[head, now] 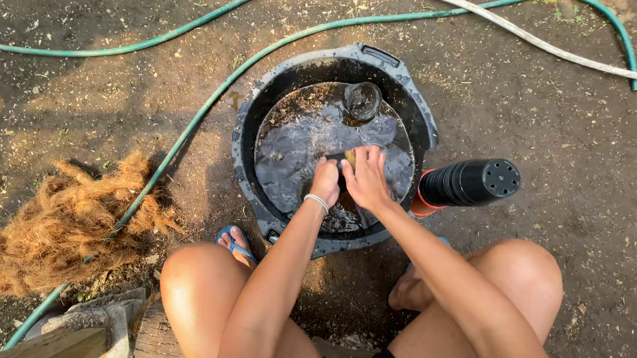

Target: The person scrubs the interior and exterior of small black plastic plant pots using a yellow sponge and water from a bucket. They rinse each pot in the bucket and place it on a stack beside them.

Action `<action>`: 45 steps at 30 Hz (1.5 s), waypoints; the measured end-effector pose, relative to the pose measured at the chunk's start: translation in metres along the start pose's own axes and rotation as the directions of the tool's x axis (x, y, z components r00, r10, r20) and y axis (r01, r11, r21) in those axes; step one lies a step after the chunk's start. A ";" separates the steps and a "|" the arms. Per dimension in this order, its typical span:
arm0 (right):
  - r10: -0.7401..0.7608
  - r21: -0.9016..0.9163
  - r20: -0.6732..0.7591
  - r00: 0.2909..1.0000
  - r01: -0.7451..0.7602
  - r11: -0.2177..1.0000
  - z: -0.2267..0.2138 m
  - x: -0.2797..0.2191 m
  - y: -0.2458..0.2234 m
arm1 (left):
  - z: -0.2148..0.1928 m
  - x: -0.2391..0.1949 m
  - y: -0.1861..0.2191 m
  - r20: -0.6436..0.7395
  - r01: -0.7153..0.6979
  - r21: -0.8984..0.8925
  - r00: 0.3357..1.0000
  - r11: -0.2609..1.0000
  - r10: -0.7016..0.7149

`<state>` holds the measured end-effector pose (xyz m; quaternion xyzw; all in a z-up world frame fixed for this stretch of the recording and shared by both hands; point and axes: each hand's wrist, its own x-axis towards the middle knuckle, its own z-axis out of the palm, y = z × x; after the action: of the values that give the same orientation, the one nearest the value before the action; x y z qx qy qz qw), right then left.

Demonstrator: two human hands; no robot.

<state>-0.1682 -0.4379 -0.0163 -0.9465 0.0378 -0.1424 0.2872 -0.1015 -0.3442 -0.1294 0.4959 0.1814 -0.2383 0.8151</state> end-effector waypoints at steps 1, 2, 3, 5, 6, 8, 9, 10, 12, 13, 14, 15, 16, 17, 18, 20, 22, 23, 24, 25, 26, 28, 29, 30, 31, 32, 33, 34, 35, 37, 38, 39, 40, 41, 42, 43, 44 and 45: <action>-0.057 -0.005 -0.023 0.998 0.057 0.998 -0.008 0.004 -0.004 | 0.008 -0.005 0.006 0.052 -0.062 0.036 0.997 0.997 0.060; -0.116 -0.009 -0.047 0.992 0.116 0.993 -0.015 0.010 -0.008 | 0.014 -0.010 0.014 0.106 -0.129 0.068 0.987 0.989 0.121; -0.117 -0.025 -0.047 0.992 0.116 0.993 -0.021 0.018 -0.011 | 0.019 -0.015 0.022 0.150 -0.156 0.107 0.979 0.982 0.139; -0.111 -0.053 -0.038 0.993 0.109 0.993 -0.032 0.030 -0.014 | 0.024 -0.028 0.029 0.236 -0.205 0.182 0.959 0.962 0.160; -0.088 -0.058 0.005 0.996 0.088 0.994 -0.040 0.039 -0.013 | 0.028 -0.032 0.033 0.248 -0.278 0.265 0.945 0.923 0.213; -0.046 -0.069 0.091 0.995 0.053 0.996 -0.054 0.054 -0.013 | 0.030 -0.039 0.040 0.284 -0.413 0.422 0.905 0.807 0.315; -0.092 0.024 0.113 0.989 0.090 0.996 -0.062 0.059 -0.012 | 0.032 -0.041 0.044 0.292 -0.429 0.398 0.897 0.811 0.330; -0.134 0.119 0.133 0.982 0.118 0.986 -0.071 0.059 -0.009 | 0.034 -0.043 0.046 0.300 -0.437 0.379 0.892 0.816 0.339; -0.274 0.213 0.144 0.951 0.240 0.947 -0.082 0.057 -0.010 | 0.041 -0.044 0.058 0.269 -0.381 0.203 0.907 0.902 0.323; -0.368 0.212 0.141 0.919 0.335 0.918 -0.085 0.056 -0.011 | 0.044 -0.043 0.070 0.238 -0.306 0.036 0.927 0.951 0.289; -0.458 0.211 0.140 0.878 0.425 0.880 -0.086 0.052 -0.013 | 0.045 -0.046 0.079 0.212 -0.224 -0.134 0.945 0.965 0.248; -0.460 0.229 0.124 0.879 0.426 0.875 -0.088 0.051 -0.012 | 0.045 -0.047 0.091 0.221 -0.181 -0.102 0.955 0.978 0.199; -0.457 0.251 0.115 0.882 0.419 0.872 -0.087 0.048 -0.012 | 0.042 -0.050 0.101 0.223 -0.128 -0.070 0.965 0.989 0.141; -0.453 0.272 0.106 0.885 0.413 0.869 -0.087 0.046 -0.010 | 0.041 -0.056 0.108 0.224 -0.075 -0.038 0.971 0.996 0.082; -0.392 0.269 0.071 0.917 0.361 0.893 -0.087 0.050 -0.008 | 0.042 -0.060 0.114 0.233 -0.240 0.238 0.955 0.941 0.185; -0.267 0.265 -0.005 0.964 0.259 0.929 -0.086 0.060 -0.005 | 0.045 -0.068 0.124 0.329 -0.479 0.688 0.876 0.545 0.354; -0.064 0.375 0.055 0.996 0.039 0.926 -0.089 0.073 -0.002 | 0.050 -0.079 0.126 0.502 -0.687 0.607 0.721 0.399 0.478; 0.035 0.424 0.096 0.995 -0.073 0.903 -0.090 0.079 -0.002 | 0.051 -0.083 0.127 0.583 -0.773 0.552 0.626 0.313 0.519; -0.014 0.402 0.072 0.997 -0.016 0.915 -0.090 0.086 -0.003 | 0.052 -0.083 0.132 0.541 -0.718 0.603 0.688 0.348 0.483; -0.064 0.378 0.049 0.997 0.040 0.925 -0.090 0.090 -0.006 | 0.054 -0.082 0.136 0.497 -0.659 0.650 0.746 0.379 0.444; -0.100 0.347 0.037 0.994 0.081 0.934 -0.092 0.085 -0.007 | 0.054 -0.084 0.133 0.449 -0.588 0.694 0.805 0.416 0.388; -0.187 0.291 0.003 0.982 0.178 0.940 -0.095 0.081 -0.016 | 0.057 -0.077 0.136 0.382 -0.524 0.563 0.851 0.638 0.361; -0.234 0.256 -0.013 0.972 0.229 0.939 -0.098 0.084 -0.022 | 0.061 -0.070 0.140 0.354 -0.483 0.478 0.870 0.733 0.343; -0.264 0.225 -0.008 0.964 0.259 0.939 -0.101 0.083 -0.030 | 0.060 -0.065 0.141 0.303 -0.424 0.394 0.898 0.816 0.320; -0.294 0.194 -0.002 0.956 0.289 0.937 -0.104 0.083 -0.038 | 0.060 -0.058 0.141 0.256 -0.359 0.301 0.923 0.883 0.288; -0.319 0.165 0.008 0.948 0.314 0.935 -0.107 0.083 -0.046 | 0.058 -0.052 0.140 0.211 -0.285 0.204 0.947 0.937 0.243; -0.353 0.147 -0.010 0.936 0.350 0.925 -0.107 0.081 -0.055 | 0.055 -0.044 0.139 0.200 -0.204 0.101 0.963 0.974 0.181; -0.393 0.128 -0.027 0.919 0.393 0.910 -0.108 0.082 -0.064 | 0.053 -0.036 0.139 0.193 -0.125 -0.007 0.973 0.992 0.124; -0.434 0.108 -0.042 0.900 0.436 0.894 -0.109 0.083 -0.073 | 0.049 -0.026 0.139 0.193 -0.043 -0.115 0.979 0.992 0.065; -0.472 0.071 -0.014 0.881 0.472 0.879 -0.109 0.082 -0.085 | 0.042 -0.004 0.140 0.197 -0.027 -0.279 0.977 0.960 0.085; -0.491 0.059 0.005 0.871 0.490 0.869 -0.108 0.077 -0.090 | 0.035 0.004 0.138 0.190 -0.020 -0.359 0.977 0.933 0.094; -0.475 0.072 0.005 0.880 0.474 0.878 -0.107 0.072 -0.093 | 0.028 0.010 0.136 0.149 -0.003 -0.415 0.986 0.910 0.071; -0.469 0.087 0.002 0.883 0.468 0.880 -0.105 0.073 -0.096 | 0.023 0.018 0.140 0.106 -0.002 -0.473 0.993 0.881 0.059; -0.464 0.102 -0.001 0.886 0.461 0.881 -0.104 0.073 -0.097 | 0.020 0.023 0.143 0.064 -0.004 -0.529 0.997 0.848 0.044; -0.437 0.149 -0.035 0.899 0.437 0.887 -0.102 0.072 -0.099 | 0.015 0.024 0.144 0.068 -0.020 -0.562 0.995 0.827 0.070; -0.408 0.197 -0.066 0.911 0.412 0.889 -0.100 0.071 -0.099 | 0.014 0.024 0.145 0.072 -0.036 -0.593 0.993 0.804 0.097; -0.375 0.249 -0.100 0.922 0.388 0.888 -0.097 0.072 -0.100 | 0.012 0.023 0.149 0.075 -0.053 -0.619 0.989 0.783 0.126; -0.318 0.242 -0.137 0.938 0.343 0.908 -0.094 0.074 -0.101 | 0.014 0.020 0.152 0.097 -0.036 -0.642 0.987 0.766 0.128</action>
<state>-0.1257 -0.4159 0.1329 -0.8850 -0.1289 -0.2372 0.3793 0.0023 -0.3004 -0.0241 0.1801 0.1744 -0.1596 0.9548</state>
